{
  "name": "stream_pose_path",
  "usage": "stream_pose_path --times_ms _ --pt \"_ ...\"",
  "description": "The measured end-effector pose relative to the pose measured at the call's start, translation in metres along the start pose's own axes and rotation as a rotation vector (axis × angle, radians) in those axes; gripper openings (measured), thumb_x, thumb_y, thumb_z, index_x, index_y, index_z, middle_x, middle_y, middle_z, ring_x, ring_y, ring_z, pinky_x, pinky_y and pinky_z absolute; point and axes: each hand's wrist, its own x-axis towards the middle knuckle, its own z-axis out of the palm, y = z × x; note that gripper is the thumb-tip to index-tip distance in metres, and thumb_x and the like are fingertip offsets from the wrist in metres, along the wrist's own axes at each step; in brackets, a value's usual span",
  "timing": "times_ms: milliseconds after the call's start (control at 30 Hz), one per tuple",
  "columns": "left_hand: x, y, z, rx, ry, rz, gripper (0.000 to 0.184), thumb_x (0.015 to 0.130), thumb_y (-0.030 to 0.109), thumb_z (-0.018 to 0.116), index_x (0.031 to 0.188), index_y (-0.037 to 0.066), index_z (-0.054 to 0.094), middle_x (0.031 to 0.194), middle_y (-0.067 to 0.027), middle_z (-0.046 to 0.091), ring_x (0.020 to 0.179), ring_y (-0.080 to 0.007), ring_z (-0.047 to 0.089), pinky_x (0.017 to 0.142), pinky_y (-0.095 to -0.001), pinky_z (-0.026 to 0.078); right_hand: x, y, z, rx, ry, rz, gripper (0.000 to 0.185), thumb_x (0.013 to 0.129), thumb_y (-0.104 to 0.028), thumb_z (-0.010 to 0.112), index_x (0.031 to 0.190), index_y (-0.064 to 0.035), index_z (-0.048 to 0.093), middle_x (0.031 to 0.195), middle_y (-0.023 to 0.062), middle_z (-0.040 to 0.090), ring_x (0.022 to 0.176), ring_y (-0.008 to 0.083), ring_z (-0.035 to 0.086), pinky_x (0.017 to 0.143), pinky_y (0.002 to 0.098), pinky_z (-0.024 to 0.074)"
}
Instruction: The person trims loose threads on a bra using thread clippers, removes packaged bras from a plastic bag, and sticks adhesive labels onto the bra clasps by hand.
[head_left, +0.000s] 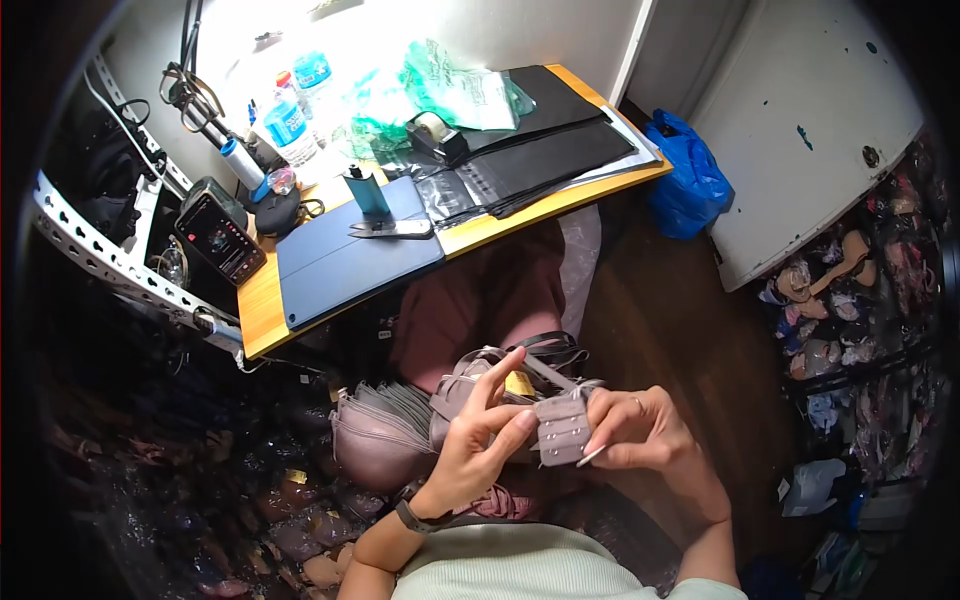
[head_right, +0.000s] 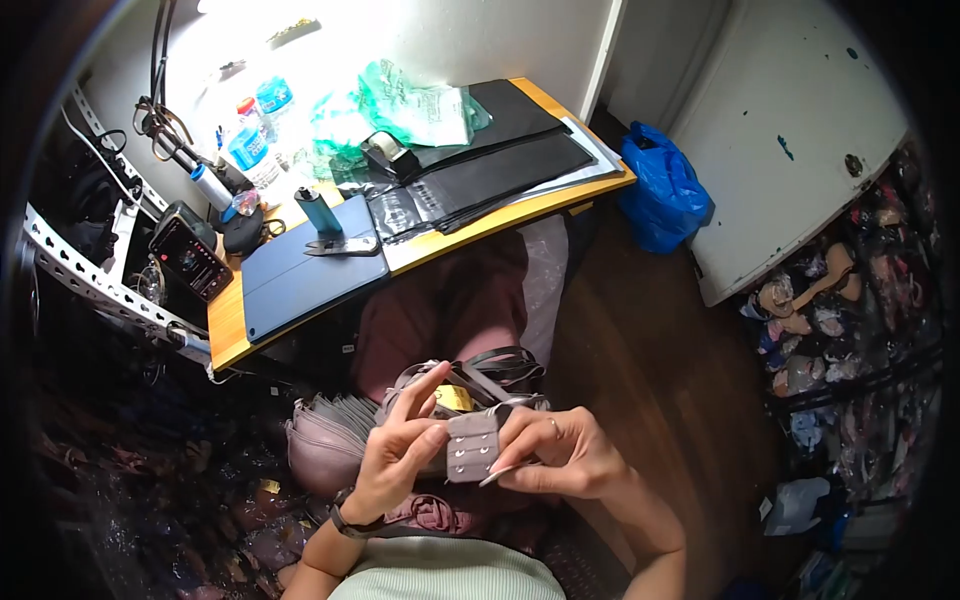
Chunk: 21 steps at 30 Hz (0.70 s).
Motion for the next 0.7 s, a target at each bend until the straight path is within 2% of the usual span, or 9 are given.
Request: stream_pose_path --times_ms 133,167,200,267,300,400,467,533,700 --pt "-0.003 -0.002 -0.01 -0.324 -0.102 -0.04 0.023 0.093 0.009 0.053 0.088 -0.008 0.066 0.148 -0.0198 0.024 0.134 -0.0273 0.031 0.108 -0.04 0.024 0.008 0.008 0.008 -0.071 -0.126 -0.04 0.018 0.076 0.009 0.068 0.092 0.0026 0.069 0.092 0.0077 0.06 0.089 0.0148 0.055 0.079 0.0266 0.0433" --pt "-0.003 0.002 -0.006 -0.239 -0.018 0.04 0.025 0.093 0.008 0.052 0.081 -0.009 0.066 0.141 -0.0206 0.038 0.133 -0.0284 0.034 0.108 -0.04 0.026 0.008 0.01 0.009 -0.094 -0.143 -0.048 0.018 0.076 0.009 0.068 0.092 0.0026 0.069 0.093 0.0077 0.06 0.088 0.0143 0.055 0.079 0.026 0.0437" --pt "-0.004 -0.001 -0.009 -0.238 -0.017 0.04 0.025 0.093 0.008 0.052 0.081 -0.009 0.066 0.141 -0.0206 0.038 0.133 -0.0284 0.034 0.108 -0.04 0.026 0.009 0.01 0.01 -0.094 -0.144 -0.048 0.018 0.076 0.009 0.068 0.092 0.0026 0.069 0.093 0.0077 0.06 0.088 0.0143 0.055 0.079 0.026 0.0437" --pt "-0.005 -0.01 -0.015 -0.188 -0.007 0.192 0.025 0.091 0.009 0.051 0.082 -0.003 0.071 0.12 -0.0226 0.058 0.132 -0.0339 0.035 0.109 -0.045 0.026 0.01 0.009 0.012 -0.162 -0.122 -0.017 0.017 0.076 0.009 0.067 0.091 0.0029 0.069 0.096 0.0086 0.06 0.088 0.014 0.056 0.078 0.0257 0.0457" --pt "-0.007 -0.008 -0.01 -0.204 0.067 0.191 0.027 0.089 0.006 0.05 0.076 -0.003 0.071 0.103 -0.0206 0.066 0.123 -0.0345 0.047 0.105 -0.0448 0.032 0.01 0.003 0.011 -0.183 -0.102 -0.046 0.015 0.076 0.009 0.067 0.09 0.0033 0.068 0.097 0.0092 0.06 0.089 0.0143 0.057 0.078 0.0264 0.0469" --pt "-0.008 0.005 -0.012 -0.122 -0.011 0.097 0.025 0.088 0.005 0.051 0.077 -0.003 0.071 0.104 -0.0203 0.066 0.114 -0.0338 0.055 0.101 -0.0445 0.038 0.016 -0.016 0.021 -0.338 0.106 -0.195 0.019 0.067 0.013 0.064 0.082 0.0015 0.068 0.092 0.0166 0.062 0.093 0.0255 0.061 0.083 0.0338 0.0489" --pt "-0.009 0.007 -0.01 -0.044 -0.027 0.117 0.01 0.083 -0.002 0.06 0.083 -0.006 0.07 0.107 -0.0188 0.065 0.104 -0.0263 0.061 0.092 -0.0352 0.046 0.022 -0.022 0.026 -0.558 0.165 -0.278 0.02 0.07 0.012 0.066 0.085 -0.0007 0.068 0.092 0.0151 0.064 0.095 0.0254 0.063 0.086 0.0352 0.0499" --pt "-0.014 0.014 -0.006 -0.026 -0.022 0.018 0.012 0.08 -0.006 0.066 0.092 -0.008 0.067 0.108 -0.0138 0.062 0.093 -0.0142 0.061 0.08 -0.0226 0.05 0.029 -0.019 0.035 -0.706 0.139 -0.308 0.02 0.071 0.011 0.068 0.087 -0.0007 0.067 0.089 0.0131 0.065 0.094 0.0242 0.064 0.084 0.0351 0.0511" --pt "-0.021 0.009 -0.007 -0.022 0.028 -0.029 0.01 0.083 -0.006 0.063 0.093 -0.009 0.065 0.101 -0.0106 0.061 0.087 -0.0104 0.06 0.076 -0.0207 0.051 0.039 -0.007 0.042 -0.884 0.092 -0.42 0.025 0.073 0.005 0.07 0.097 -0.0017 0.066 0.08 0.011 0.064 0.07 0.0211 0.066 0.06 0.0277 0.0524"
